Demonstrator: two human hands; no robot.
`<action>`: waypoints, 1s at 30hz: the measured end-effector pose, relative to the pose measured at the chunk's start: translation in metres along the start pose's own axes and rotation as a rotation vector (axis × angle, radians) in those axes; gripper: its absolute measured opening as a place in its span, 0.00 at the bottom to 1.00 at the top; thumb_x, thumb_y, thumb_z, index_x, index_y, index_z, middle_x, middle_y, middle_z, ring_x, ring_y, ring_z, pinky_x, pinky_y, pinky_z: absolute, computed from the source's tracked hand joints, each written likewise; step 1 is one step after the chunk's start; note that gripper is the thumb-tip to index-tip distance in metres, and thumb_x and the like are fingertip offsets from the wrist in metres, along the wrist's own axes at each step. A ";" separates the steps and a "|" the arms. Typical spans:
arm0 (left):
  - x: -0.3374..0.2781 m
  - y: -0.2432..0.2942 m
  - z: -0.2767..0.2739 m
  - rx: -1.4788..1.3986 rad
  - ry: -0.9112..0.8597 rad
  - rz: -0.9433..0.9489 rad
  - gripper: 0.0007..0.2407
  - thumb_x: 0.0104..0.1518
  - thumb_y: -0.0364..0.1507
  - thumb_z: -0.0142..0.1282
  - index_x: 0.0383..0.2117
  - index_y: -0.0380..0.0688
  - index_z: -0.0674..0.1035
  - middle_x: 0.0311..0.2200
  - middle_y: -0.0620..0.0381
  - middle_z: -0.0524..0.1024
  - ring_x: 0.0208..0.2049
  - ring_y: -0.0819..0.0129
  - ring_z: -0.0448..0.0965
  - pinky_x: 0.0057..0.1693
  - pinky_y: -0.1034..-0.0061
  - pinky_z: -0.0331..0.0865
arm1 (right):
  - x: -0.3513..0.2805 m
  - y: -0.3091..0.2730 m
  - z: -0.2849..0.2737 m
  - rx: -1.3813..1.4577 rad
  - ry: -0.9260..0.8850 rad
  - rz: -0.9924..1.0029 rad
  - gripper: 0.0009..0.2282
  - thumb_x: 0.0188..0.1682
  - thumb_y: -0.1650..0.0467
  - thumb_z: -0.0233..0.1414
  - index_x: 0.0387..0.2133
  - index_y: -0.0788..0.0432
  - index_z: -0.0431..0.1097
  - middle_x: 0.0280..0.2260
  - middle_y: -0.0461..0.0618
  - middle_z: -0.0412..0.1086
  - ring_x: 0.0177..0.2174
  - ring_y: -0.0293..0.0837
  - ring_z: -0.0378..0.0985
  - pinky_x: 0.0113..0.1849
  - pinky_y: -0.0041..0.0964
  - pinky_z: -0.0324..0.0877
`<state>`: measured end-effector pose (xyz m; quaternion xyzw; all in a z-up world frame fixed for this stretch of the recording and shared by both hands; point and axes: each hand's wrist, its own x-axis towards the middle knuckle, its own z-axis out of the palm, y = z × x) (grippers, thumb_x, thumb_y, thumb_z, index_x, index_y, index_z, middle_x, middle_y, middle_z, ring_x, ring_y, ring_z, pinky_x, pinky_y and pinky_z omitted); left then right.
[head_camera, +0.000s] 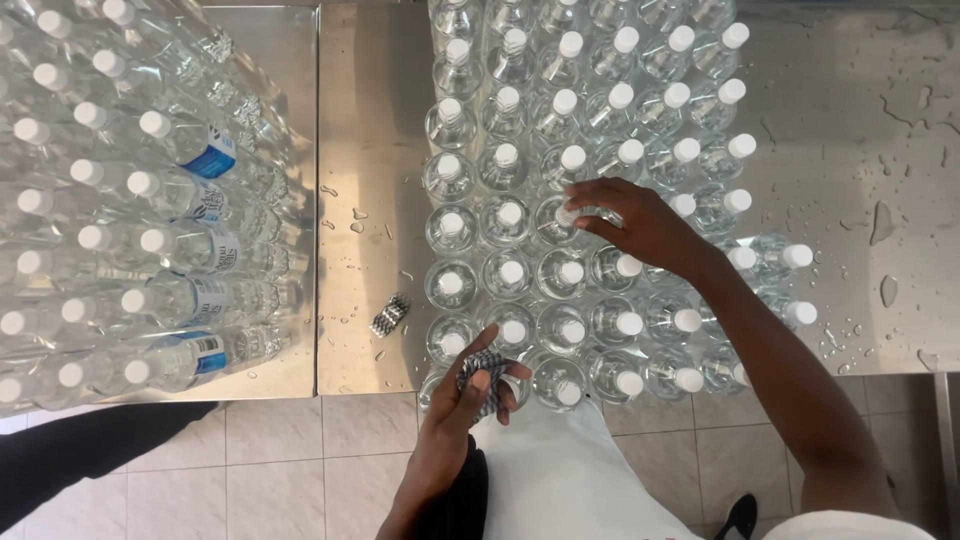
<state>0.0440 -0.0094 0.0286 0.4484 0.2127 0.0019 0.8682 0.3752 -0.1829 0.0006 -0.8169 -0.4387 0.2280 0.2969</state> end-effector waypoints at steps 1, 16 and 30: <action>0.001 -0.003 0.001 -0.004 0.007 0.005 0.30 0.68 0.41 0.50 0.73 0.34 0.63 0.46 0.41 0.84 0.34 0.66 0.78 0.39 0.70 0.72 | 0.002 0.000 0.001 -0.001 -0.007 -0.007 0.13 0.60 0.65 0.54 0.55 0.51 0.77 0.64 0.49 0.71 0.61 0.51 0.76 0.53 0.52 0.74; -0.002 0.009 0.002 0.031 0.004 0.035 0.29 0.69 0.40 0.49 0.72 0.34 0.64 0.46 0.41 0.84 0.34 0.65 0.78 0.40 0.70 0.73 | 0.020 0.019 0.004 -0.238 -0.200 0.060 0.18 0.60 0.63 0.52 0.63 0.44 0.71 0.62 0.46 0.73 0.58 0.53 0.74 0.53 0.55 0.69; 0.026 0.008 0.016 -0.416 -0.117 -0.096 0.30 0.68 0.38 0.55 0.74 0.37 0.61 0.51 0.41 0.80 0.42 0.62 0.80 0.47 0.71 0.78 | -0.034 -0.081 -0.003 0.138 0.124 -0.097 0.15 0.55 0.66 0.59 0.54 0.55 0.74 0.55 0.53 0.64 0.41 0.44 0.80 0.47 0.40 0.81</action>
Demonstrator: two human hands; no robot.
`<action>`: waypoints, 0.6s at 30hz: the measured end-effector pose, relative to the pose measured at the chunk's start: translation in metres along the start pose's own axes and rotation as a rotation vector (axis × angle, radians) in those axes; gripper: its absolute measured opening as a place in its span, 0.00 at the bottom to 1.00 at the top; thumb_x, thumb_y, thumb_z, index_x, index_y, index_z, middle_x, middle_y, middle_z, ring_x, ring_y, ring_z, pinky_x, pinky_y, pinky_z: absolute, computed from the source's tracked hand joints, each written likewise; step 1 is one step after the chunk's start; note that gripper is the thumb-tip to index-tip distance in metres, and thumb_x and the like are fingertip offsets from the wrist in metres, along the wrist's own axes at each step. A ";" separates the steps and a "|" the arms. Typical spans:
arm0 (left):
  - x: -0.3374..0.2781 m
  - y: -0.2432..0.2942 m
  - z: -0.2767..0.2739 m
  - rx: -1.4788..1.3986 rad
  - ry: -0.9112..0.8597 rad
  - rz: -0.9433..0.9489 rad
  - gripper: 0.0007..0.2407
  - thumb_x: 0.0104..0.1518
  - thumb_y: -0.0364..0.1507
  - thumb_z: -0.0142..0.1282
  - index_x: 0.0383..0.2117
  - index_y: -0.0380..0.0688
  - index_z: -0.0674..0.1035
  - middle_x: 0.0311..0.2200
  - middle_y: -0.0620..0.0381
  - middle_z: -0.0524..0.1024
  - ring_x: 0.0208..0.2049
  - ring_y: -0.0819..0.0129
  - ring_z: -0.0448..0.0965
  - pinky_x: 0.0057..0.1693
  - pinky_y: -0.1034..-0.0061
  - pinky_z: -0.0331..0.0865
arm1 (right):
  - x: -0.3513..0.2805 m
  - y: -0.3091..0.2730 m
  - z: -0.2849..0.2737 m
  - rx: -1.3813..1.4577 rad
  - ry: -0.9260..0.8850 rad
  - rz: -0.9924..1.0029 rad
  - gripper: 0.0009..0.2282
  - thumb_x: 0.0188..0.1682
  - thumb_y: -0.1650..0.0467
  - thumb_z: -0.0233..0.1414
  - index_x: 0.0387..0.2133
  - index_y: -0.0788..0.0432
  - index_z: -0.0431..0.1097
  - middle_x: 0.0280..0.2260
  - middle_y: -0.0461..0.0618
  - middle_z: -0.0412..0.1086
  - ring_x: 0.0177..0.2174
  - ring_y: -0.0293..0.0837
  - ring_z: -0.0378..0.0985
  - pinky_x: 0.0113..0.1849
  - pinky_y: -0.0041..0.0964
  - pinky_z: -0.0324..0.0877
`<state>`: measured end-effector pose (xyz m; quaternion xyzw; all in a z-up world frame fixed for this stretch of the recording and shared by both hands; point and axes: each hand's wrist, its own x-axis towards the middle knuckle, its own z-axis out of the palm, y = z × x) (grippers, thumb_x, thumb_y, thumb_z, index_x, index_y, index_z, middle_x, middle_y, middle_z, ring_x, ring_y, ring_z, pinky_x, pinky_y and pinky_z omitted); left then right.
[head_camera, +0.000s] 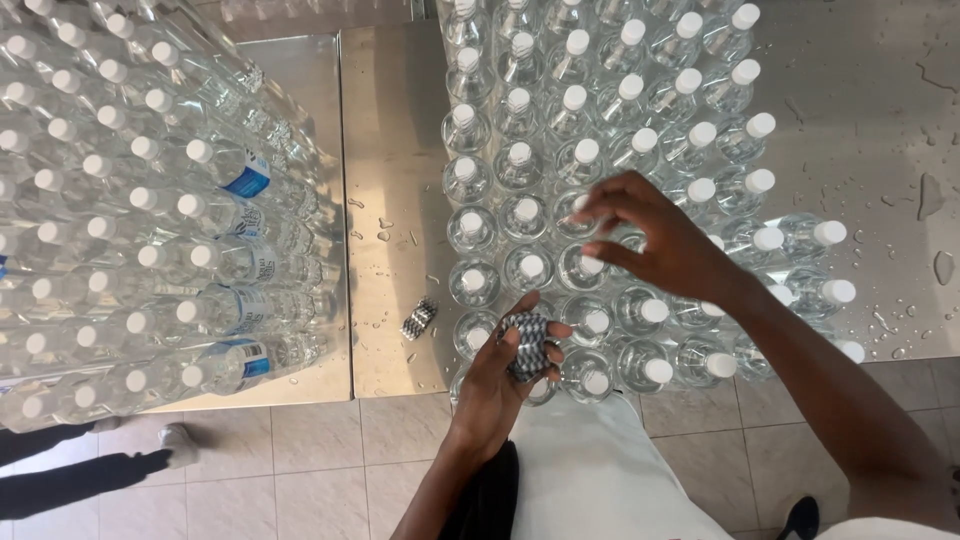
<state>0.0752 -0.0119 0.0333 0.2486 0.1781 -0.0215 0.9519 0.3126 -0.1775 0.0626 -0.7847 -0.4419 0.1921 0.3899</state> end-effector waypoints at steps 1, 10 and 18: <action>0.001 -0.002 0.000 -0.001 0.005 -0.001 0.30 0.68 0.38 0.55 0.74 0.37 0.61 0.51 0.41 0.80 0.42 0.62 0.80 0.47 0.71 0.78 | -0.009 -0.010 0.006 0.004 -0.003 0.001 0.15 0.55 0.66 0.59 0.54 0.55 0.74 0.55 0.53 0.64 0.41 0.44 0.80 0.47 0.40 0.81; 0.008 -0.021 -0.002 0.215 -0.054 -0.098 0.22 0.69 0.40 0.53 0.63 0.37 0.72 0.46 0.50 0.78 0.45 0.61 0.84 0.47 0.70 0.80 | -0.051 -0.042 0.050 0.176 -0.102 0.098 0.11 0.51 0.67 0.65 0.46 0.49 0.80 0.35 0.40 0.75 0.36 0.38 0.79 0.39 0.34 0.73; -0.003 -0.013 0.006 0.265 -0.049 -0.067 0.28 0.68 0.41 0.50 0.72 0.36 0.68 0.50 0.42 0.82 0.38 0.66 0.80 0.43 0.73 0.73 | -0.048 -0.046 0.045 0.290 0.036 0.157 0.12 0.46 0.69 0.67 0.44 0.53 0.84 0.33 0.45 0.88 0.36 0.37 0.93 0.42 0.33 0.84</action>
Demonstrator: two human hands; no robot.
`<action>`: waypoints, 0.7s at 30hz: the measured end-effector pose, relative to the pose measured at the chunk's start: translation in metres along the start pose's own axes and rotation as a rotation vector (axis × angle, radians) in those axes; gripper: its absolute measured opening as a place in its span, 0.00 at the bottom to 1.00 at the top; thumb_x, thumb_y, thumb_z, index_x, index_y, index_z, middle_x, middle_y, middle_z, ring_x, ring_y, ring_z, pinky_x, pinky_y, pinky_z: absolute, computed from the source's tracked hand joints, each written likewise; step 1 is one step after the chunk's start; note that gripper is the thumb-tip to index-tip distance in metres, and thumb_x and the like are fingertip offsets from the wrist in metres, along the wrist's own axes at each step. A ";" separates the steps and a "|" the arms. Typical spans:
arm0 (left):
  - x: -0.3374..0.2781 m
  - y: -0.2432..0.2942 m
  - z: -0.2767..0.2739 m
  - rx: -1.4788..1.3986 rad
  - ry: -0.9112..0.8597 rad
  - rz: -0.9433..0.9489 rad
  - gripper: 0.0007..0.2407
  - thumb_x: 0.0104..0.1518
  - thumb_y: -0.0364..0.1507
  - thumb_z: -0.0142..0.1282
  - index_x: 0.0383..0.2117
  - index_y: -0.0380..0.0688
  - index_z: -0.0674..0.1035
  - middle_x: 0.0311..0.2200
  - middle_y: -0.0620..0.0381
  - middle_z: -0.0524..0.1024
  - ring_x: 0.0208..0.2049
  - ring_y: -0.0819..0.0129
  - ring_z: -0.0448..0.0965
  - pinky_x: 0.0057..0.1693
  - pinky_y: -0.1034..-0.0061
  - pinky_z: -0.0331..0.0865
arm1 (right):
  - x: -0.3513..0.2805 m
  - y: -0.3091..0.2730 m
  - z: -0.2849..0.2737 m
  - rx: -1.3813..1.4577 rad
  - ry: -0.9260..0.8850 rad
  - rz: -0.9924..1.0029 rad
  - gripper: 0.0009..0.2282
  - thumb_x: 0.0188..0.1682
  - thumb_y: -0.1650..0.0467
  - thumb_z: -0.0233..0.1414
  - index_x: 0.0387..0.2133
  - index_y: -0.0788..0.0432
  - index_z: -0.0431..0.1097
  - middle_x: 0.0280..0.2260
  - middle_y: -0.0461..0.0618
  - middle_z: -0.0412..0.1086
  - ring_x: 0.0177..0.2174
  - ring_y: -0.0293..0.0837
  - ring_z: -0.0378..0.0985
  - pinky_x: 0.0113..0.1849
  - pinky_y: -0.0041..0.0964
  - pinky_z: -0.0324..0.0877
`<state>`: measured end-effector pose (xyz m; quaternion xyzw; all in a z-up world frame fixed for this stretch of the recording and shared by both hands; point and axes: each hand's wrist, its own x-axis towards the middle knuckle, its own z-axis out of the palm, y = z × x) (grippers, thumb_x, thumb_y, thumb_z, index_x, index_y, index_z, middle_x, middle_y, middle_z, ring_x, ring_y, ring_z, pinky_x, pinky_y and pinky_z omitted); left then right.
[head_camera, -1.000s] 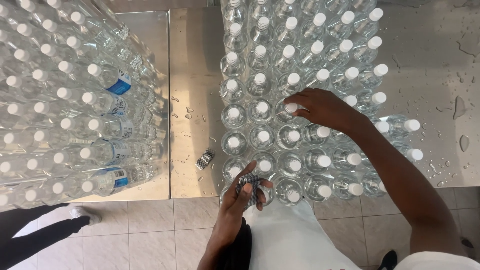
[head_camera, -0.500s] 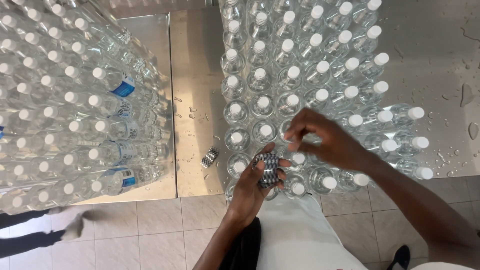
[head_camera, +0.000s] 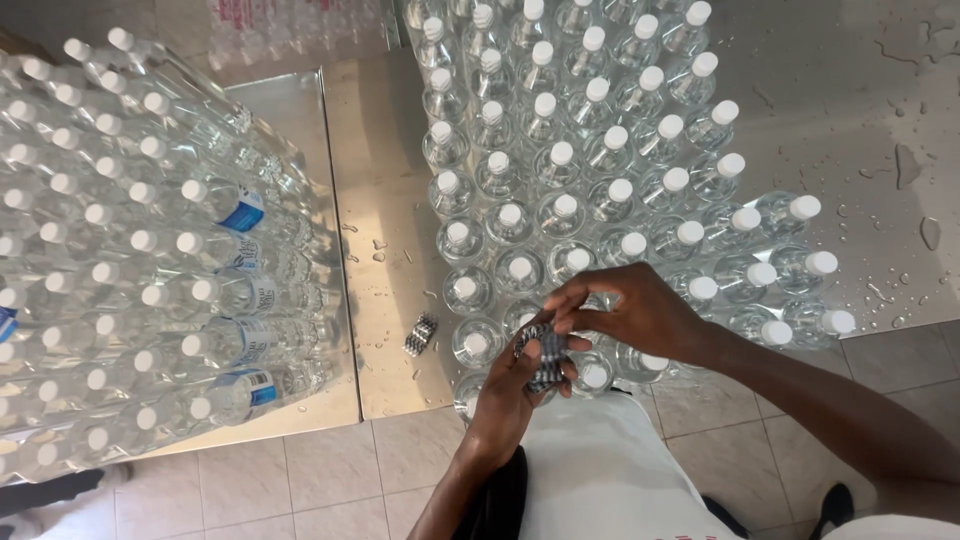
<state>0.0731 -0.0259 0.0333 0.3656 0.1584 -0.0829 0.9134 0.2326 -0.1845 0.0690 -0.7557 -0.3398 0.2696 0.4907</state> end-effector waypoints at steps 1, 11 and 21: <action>-0.003 0.000 -0.001 0.005 -0.004 0.003 0.28 0.68 0.41 0.50 0.72 0.36 0.68 0.50 0.42 0.82 0.38 0.66 0.80 0.43 0.73 0.73 | 0.006 0.004 -0.004 -0.001 0.005 -0.006 0.12 0.46 0.69 0.67 0.44 0.53 0.84 0.33 0.45 0.88 0.36 0.37 0.93 0.42 0.33 0.84; -0.030 0.000 -0.015 -0.098 0.149 0.048 0.29 0.65 0.39 0.53 0.72 0.40 0.69 0.48 0.42 0.83 0.36 0.65 0.78 0.42 0.72 0.73 | 0.134 0.079 -0.075 -0.191 0.348 -0.202 0.09 0.60 0.69 0.59 0.49 0.60 0.76 0.43 0.55 0.83 0.43 0.49 0.89 0.43 0.41 0.83; -0.038 -0.011 -0.031 -0.161 0.227 0.120 0.28 0.66 0.37 0.51 0.72 0.36 0.69 0.45 0.41 0.83 0.34 0.64 0.78 0.39 0.71 0.72 | 0.164 0.125 -0.097 -0.378 0.161 -0.261 0.08 0.61 0.74 0.54 0.49 0.58 0.80 0.46 0.51 0.83 0.47 0.48 0.87 0.42 0.44 0.77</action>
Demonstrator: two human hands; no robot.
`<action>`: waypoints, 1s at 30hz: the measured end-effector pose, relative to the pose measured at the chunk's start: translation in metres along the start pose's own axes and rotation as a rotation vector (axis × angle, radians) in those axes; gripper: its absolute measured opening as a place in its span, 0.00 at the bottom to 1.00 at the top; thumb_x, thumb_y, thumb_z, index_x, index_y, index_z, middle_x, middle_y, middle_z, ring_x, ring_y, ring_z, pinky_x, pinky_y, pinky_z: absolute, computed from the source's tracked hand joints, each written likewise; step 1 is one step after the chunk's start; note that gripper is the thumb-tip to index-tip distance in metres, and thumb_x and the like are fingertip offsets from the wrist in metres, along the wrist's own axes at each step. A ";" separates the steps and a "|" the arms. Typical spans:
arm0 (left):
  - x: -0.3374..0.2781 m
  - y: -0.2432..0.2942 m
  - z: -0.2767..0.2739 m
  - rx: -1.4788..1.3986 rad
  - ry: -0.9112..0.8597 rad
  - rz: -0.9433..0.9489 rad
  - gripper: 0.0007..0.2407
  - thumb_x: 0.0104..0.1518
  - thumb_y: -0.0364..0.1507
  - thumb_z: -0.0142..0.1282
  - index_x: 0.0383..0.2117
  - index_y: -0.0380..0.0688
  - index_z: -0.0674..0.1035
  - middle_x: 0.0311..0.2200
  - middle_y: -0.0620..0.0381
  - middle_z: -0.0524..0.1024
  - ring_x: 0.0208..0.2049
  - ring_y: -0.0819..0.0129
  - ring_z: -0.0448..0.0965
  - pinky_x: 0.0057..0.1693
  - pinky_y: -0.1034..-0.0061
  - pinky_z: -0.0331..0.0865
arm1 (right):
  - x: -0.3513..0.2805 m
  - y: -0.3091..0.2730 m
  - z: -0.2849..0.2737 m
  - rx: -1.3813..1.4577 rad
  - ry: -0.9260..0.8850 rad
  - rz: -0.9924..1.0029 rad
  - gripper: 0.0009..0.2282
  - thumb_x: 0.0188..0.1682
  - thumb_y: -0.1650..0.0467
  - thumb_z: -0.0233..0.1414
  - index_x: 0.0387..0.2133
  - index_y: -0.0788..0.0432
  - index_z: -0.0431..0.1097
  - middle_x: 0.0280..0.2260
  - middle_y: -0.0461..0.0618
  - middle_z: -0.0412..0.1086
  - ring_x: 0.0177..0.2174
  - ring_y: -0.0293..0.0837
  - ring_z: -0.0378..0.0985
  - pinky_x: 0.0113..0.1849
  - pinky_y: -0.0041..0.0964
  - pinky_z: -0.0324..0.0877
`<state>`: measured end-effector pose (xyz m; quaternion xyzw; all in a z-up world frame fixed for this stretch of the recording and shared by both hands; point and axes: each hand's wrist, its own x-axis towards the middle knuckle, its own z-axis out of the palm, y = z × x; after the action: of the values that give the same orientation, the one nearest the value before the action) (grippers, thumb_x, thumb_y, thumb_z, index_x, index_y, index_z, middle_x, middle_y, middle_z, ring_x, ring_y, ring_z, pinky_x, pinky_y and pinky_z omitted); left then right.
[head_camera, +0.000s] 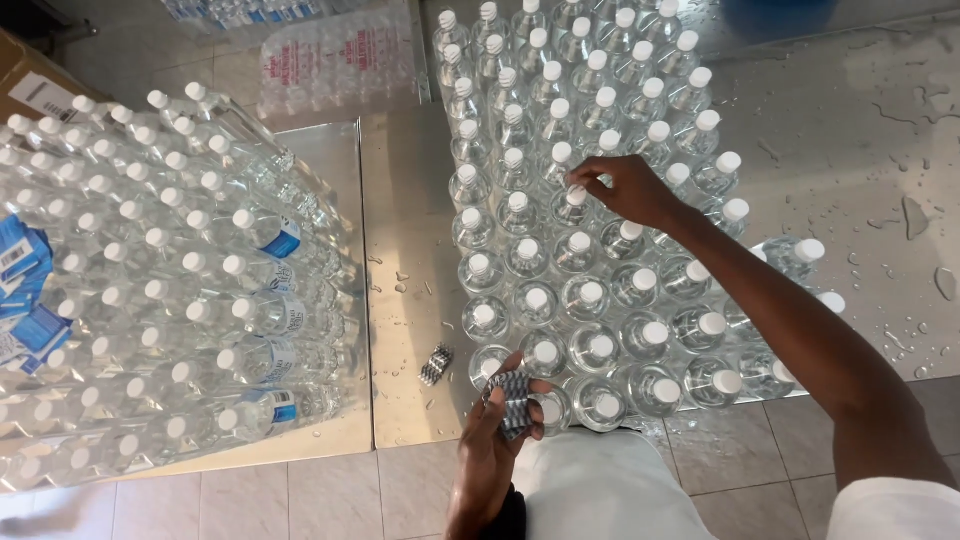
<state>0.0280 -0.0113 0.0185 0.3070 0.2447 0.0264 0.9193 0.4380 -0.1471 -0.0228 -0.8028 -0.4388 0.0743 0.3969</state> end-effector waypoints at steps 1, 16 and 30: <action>0.000 0.001 0.001 -0.005 0.005 0.001 0.28 0.66 0.37 0.51 0.72 0.36 0.69 0.45 0.41 0.83 0.34 0.64 0.78 0.39 0.71 0.72 | 0.000 -0.006 -0.005 0.002 -0.007 -0.001 0.08 0.61 0.74 0.54 0.49 0.58 0.80 0.46 0.51 0.83 0.47 0.48 0.87 0.42 0.44 0.77; 0.001 0.006 0.010 0.035 0.009 -0.029 0.26 0.67 0.37 0.50 0.71 0.39 0.71 0.45 0.41 0.83 0.34 0.63 0.77 0.40 0.71 0.74 | 0.002 0.001 -0.014 0.026 -0.091 0.171 0.08 0.61 0.73 0.53 0.52 0.56 0.75 0.47 0.53 0.83 0.49 0.50 0.86 0.44 0.46 0.75; 0.004 0.008 0.008 0.024 0.012 -0.041 0.26 0.67 0.35 0.50 0.71 0.39 0.71 0.45 0.40 0.84 0.34 0.63 0.78 0.39 0.72 0.75 | -0.005 -0.009 -0.018 -0.015 -0.210 0.199 0.12 0.57 0.63 0.58 0.46 0.57 0.78 0.54 0.50 0.81 0.50 0.51 0.85 0.46 0.47 0.74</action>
<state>0.0358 -0.0087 0.0266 0.3128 0.2566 0.0063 0.9145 0.4378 -0.1588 -0.0052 -0.8330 -0.3968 0.1934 0.3336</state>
